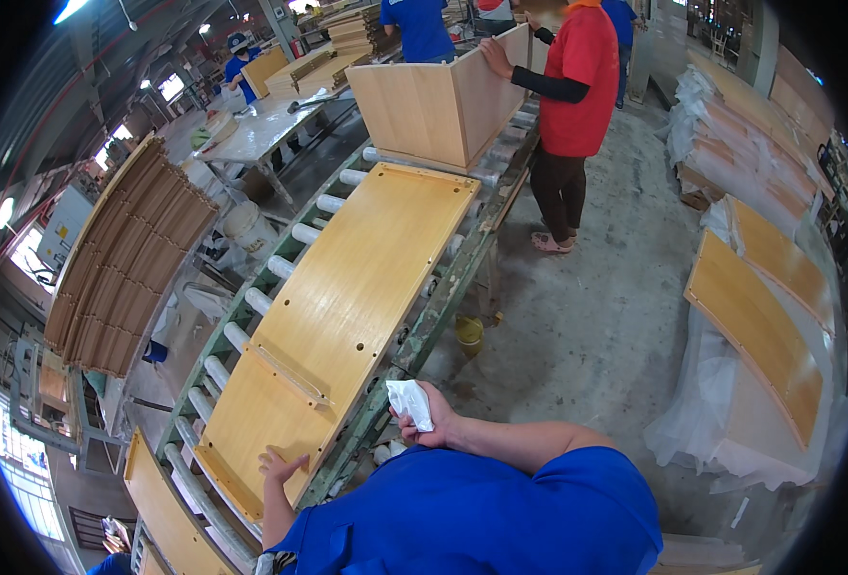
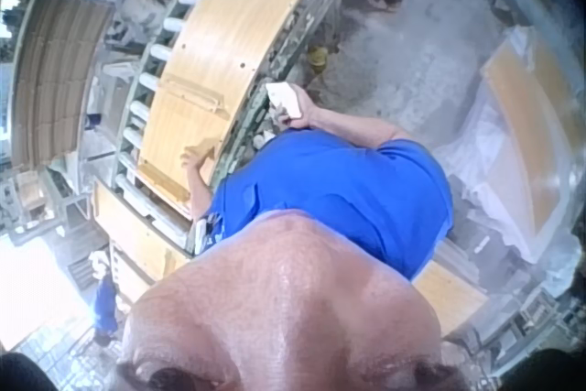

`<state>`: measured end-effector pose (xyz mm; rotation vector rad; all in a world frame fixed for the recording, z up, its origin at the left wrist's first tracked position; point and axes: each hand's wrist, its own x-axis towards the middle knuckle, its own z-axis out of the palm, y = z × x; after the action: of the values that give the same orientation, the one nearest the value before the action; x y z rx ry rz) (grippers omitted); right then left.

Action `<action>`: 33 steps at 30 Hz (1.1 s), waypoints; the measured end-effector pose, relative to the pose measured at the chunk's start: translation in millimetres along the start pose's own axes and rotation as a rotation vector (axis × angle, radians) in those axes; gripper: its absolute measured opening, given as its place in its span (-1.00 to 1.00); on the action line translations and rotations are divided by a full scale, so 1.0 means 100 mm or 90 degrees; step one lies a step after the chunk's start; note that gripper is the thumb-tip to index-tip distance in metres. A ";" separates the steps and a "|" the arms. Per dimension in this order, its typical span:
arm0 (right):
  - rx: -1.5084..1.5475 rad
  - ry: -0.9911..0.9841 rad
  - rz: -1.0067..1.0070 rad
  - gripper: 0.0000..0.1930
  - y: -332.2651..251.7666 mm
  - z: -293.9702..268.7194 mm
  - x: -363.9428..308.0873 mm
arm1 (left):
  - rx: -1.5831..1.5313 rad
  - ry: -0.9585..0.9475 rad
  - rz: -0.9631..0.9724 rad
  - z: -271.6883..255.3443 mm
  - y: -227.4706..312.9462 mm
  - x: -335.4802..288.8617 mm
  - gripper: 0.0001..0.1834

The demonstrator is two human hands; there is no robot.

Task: The person wipes the surface of light-colored wooden panels with a white cloth. They move along a roller conveyor, wiping multiple panels one by one, and also wipe panels stacked on the floor. Other workers are visible in the background assembling furniture.

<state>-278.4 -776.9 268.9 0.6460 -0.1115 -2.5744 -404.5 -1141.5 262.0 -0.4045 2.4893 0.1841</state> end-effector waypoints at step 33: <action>-0.010 0.002 -0.014 -0.59 -0.01 0.01 -0.02 | -0.010 0.008 0.003 0.01 -0.01 -0.01 0.48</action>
<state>-277.6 -775.6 270.7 0.6488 -0.0825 -2.5928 -403.3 -1141.8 262.1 -0.4070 2.5023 0.2047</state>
